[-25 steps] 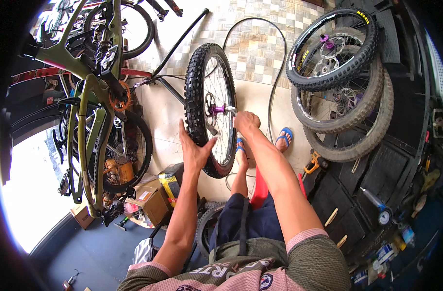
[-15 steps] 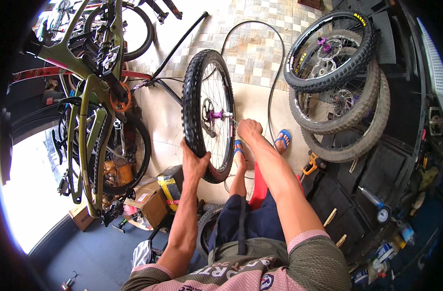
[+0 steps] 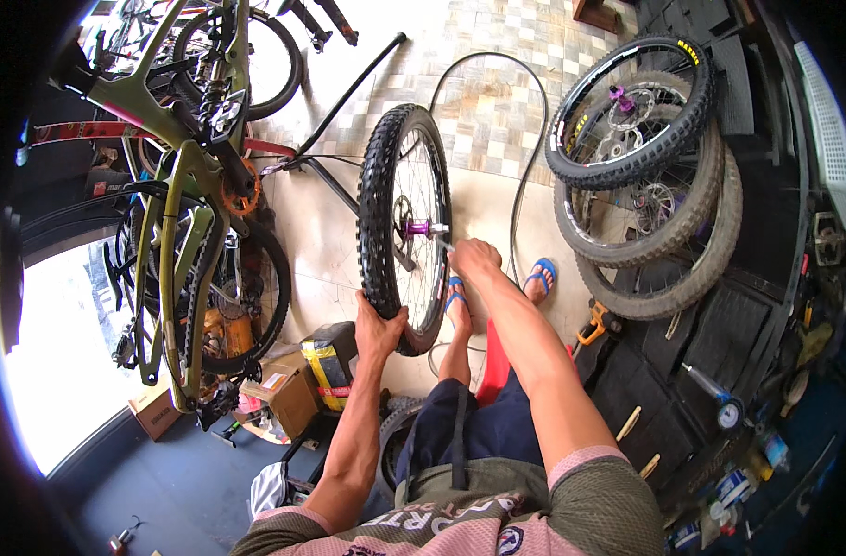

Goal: The person works on a bicycle in a repair shop, using tools to adjust the crankset and chainring. They then attach a pedal to the crank arm and later handle a bicycle wheel and cassette, appearing to prepare them for installation.

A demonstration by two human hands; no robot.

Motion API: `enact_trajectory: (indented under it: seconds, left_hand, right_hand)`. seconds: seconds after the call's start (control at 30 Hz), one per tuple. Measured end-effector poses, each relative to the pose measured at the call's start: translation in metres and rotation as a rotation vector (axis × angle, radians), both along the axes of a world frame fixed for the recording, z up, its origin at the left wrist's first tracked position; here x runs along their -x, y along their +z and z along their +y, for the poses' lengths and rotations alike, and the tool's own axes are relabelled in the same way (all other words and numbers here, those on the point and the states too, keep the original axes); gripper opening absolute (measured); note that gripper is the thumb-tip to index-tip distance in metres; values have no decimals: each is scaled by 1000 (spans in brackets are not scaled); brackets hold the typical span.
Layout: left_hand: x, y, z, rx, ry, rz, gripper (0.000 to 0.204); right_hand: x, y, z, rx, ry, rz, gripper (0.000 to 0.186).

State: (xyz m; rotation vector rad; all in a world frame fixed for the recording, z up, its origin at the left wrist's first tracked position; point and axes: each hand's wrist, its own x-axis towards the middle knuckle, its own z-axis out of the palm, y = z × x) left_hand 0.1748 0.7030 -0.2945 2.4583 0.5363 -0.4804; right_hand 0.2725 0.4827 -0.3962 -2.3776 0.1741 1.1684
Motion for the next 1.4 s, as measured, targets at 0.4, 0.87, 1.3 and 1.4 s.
enact_trajectory:
  seconds: [0.4,0.87,1.3,1.4]
  left_hand:
    - [-98,-4,38,-44,-46,-204,87]
    - [-76,-5,53,-13,-47,-239,92]
    - [75,70,84,24,97,-36,82]
    - [142,69,101,37,218,-118,81]
  right_hand:
    - [-65,155,-18,-123,89,-452,40]
    - [-100,142,-17,-86,4,-362,40]
    - [113,63,-159,187,37,-226,53]
    - [176,59,-218,326,204,-121,50]
